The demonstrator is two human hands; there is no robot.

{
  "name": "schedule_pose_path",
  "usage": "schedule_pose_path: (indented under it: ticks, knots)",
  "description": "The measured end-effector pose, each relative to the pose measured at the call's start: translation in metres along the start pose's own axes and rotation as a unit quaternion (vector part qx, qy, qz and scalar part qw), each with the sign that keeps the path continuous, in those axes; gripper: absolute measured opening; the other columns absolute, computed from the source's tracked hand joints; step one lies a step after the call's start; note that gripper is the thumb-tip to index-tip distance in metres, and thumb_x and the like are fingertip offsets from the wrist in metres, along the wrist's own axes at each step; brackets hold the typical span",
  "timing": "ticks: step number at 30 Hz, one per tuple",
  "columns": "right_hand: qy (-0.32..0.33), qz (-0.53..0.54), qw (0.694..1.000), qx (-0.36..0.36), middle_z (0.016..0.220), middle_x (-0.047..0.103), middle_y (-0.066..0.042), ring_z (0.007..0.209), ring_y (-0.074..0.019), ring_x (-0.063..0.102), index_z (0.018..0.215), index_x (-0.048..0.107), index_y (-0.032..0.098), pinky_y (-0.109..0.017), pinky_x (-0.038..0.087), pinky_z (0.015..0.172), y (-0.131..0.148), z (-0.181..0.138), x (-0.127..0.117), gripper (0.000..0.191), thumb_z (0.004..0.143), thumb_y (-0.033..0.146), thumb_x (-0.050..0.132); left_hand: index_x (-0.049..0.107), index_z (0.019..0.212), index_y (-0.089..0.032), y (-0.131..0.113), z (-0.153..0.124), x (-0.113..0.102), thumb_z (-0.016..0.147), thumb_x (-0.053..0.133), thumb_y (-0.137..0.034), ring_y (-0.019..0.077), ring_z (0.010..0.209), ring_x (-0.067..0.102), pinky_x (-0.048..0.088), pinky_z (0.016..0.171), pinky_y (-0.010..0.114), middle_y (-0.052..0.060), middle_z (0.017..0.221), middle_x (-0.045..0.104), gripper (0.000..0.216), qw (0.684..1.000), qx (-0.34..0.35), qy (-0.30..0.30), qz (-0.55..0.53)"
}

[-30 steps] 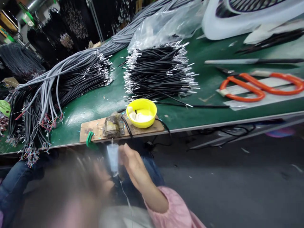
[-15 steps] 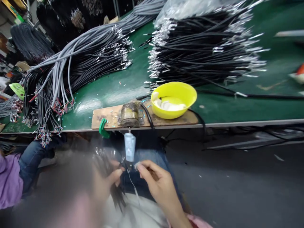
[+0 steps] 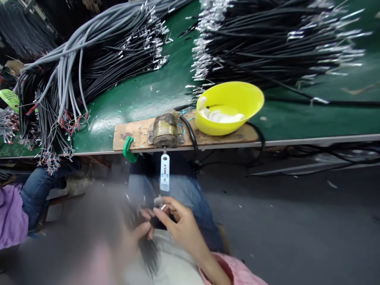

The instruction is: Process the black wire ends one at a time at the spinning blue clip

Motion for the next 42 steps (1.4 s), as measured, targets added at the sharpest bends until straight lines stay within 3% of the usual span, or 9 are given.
schedule_pose_path:
  ticks: [6,9,14,20,24,29,31,37,42]
  knots:
    - [-0.024,-0.073,0.996,-0.052,0.054,0.061,0.000,0.049,-0.0165,0.057,0.081,0.065,0.020,-0.028,0.045,0.052,0.013,0.009,0.009,0.019,0.072,0.036,0.063,0.063,0.087,-0.012,0.007,0.004,-0.003,0.083,0.059,-0.032,0.0158,0.070,0.063,0.052,0.062,0.031,0.003,0.079,0.066,0.021,0.992,-0.065,0.101,0.036]
    - [-0.084,-0.131,0.981,-0.120,0.058,0.062,-0.002,0.052,-0.0174,0.056,0.072,0.064,0.022,-0.029,0.044,0.051,0.029,0.006,0.003,0.015,0.076,0.035,0.058,0.067,0.065,-0.012,-0.001,0.011,0.000,0.069,0.072,-0.038,0.0205,0.066,0.064,0.051,0.061,0.031,0.004,0.063,0.066,0.026,0.992,-0.062,0.103,0.038]
    - [0.008,-0.175,0.964,-0.198,0.055,0.056,-0.001,0.052,-0.0170,0.051,0.061,0.060,0.022,-0.028,0.042,0.049,0.055,0.001,0.005,0.016,0.075,0.029,0.062,0.064,0.056,-0.015,-0.012,0.018,0.003,0.052,0.080,-0.046,0.0140,0.039,0.049,0.042,0.043,0.030,0.000,0.042,0.053,0.035,0.997,-0.036,0.063,0.030]
    - [-0.049,-0.135,0.967,-0.210,0.048,0.050,0.000,0.048,-0.0158,0.045,0.052,0.055,0.021,-0.029,0.038,0.048,0.061,0.004,-0.001,0.030,0.079,0.033,0.059,0.060,0.068,-0.018,-0.017,0.020,0.010,0.050,0.079,-0.050,0.0088,0.036,0.041,0.036,0.039,0.026,-0.005,0.043,0.048,0.041,1.000,0.001,-0.003,-0.001]
    - [-0.112,-0.024,0.979,-0.170,0.053,0.051,-0.001,0.052,-0.0170,0.047,0.054,0.058,0.021,-0.029,0.039,0.048,0.056,0.002,-0.002,0.030,0.077,0.042,0.062,0.058,0.067,-0.018,-0.021,0.021,0.022,0.052,0.077,-0.053,0.0085,0.031,0.041,0.034,0.035,0.025,-0.004,0.041,0.048,0.042,1.000,-0.004,0.015,-0.019]
    - [0.028,0.223,0.975,-0.001,0.056,0.054,-0.001,0.047,-0.0141,0.048,0.059,0.062,0.019,-0.026,0.042,0.042,0.041,0.008,0.008,0.036,0.065,0.053,0.070,0.058,0.057,-0.016,-0.030,0.023,0.031,0.051,0.075,-0.055,0.0105,0.028,0.044,0.033,0.031,0.024,0.000,0.038,0.050,0.044,0.996,-0.024,0.081,-0.031]
    - [0.046,0.219,0.975,0.003,0.056,0.053,-0.001,0.049,-0.0140,0.049,0.062,0.064,0.018,-0.026,0.044,0.045,0.042,0.010,0.004,0.035,0.065,0.053,0.070,0.059,0.055,-0.015,-0.033,0.023,0.031,0.052,0.075,-0.054,0.0095,0.027,0.042,0.032,0.030,0.024,-0.001,0.037,0.048,0.042,0.994,-0.031,0.096,-0.034]
    - [-0.009,-0.003,0.986,-0.167,0.067,0.059,-0.005,0.065,-0.0198,0.055,0.067,0.066,0.021,-0.031,0.047,0.063,0.064,0.015,-0.016,0.027,0.076,0.046,0.064,0.063,0.058,-0.013,-0.039,0.024,0.031,0.059,0.072,-0.048,0.0045,0.025,0.029,0.028,0.029,0.022,-0.005,0.033,0.037,0.036,0.992,-0.047,0.111,-0.038]
    - [0.062,0.138,0.984,-0.090,0.056,0.052,0.000,0.045,-0.0134,0.047,0.072,0.058,0.020,-0.025,0.043,0.043,0.051,0.015,-0.004,0.035,0.074,0.055,0.061,0.057,0.054,-0.015,-0.043,0.023,0.039,0.051,0.077,-0.052,0.0073,0.030,0.039,0.032,0.032,0.023,-0.002,0.039,0.046,0.042,0.992,-0.023,0.120,-0.020]
Point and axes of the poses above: each hand's wrist, its own z-axis towards the middle knuckle, its own x-axis out of the palm, y = z × x, the point moved 4 cm from there along z, towards the middle knuckle
